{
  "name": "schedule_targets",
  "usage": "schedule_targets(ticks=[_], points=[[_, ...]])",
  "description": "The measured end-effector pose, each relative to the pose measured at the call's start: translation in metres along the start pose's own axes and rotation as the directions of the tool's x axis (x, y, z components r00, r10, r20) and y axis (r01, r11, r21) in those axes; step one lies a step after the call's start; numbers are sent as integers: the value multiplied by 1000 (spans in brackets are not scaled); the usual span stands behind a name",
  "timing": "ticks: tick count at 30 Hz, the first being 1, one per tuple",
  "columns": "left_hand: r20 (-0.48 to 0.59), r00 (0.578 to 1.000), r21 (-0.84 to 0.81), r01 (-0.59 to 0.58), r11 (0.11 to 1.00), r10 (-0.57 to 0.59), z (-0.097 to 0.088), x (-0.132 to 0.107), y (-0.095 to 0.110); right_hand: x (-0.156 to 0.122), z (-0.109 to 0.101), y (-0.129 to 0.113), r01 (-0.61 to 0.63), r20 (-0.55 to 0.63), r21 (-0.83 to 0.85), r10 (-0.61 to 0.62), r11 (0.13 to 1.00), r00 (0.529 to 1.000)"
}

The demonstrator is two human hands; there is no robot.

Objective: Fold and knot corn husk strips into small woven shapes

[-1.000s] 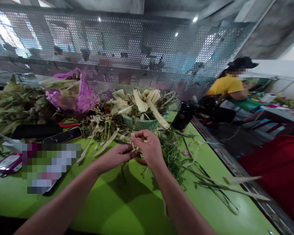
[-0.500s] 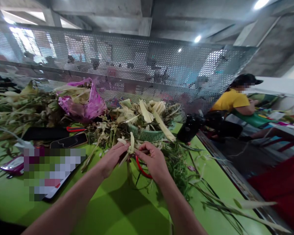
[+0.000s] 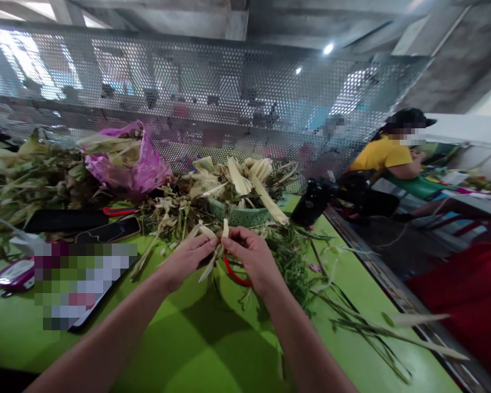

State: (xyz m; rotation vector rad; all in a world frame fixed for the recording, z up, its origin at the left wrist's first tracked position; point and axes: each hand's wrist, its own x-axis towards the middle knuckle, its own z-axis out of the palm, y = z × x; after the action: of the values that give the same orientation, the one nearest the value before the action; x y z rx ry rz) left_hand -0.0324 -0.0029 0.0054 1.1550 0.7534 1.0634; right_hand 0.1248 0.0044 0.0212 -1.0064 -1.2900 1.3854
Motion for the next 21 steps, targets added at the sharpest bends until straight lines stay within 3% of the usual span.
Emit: schedule_targets(ticks=[5,11,17,21], points=[[38,999,-34,31,999,-30,2,-2,0,1,0,5,39,-112,89,-29,995,993],[43,998,3,41,999,-41,5,-6,2,3,0,7,6,-132,202,22,979,991],[-25,996,-126,77,989,-81,-2,-1,-5,1,-5,-4,-36,-36,92,39,995,999],[18,998,-181,57,982,-55,-6,1,-4,0,-8,-8,-8,-3,-69,8,998,1000]])
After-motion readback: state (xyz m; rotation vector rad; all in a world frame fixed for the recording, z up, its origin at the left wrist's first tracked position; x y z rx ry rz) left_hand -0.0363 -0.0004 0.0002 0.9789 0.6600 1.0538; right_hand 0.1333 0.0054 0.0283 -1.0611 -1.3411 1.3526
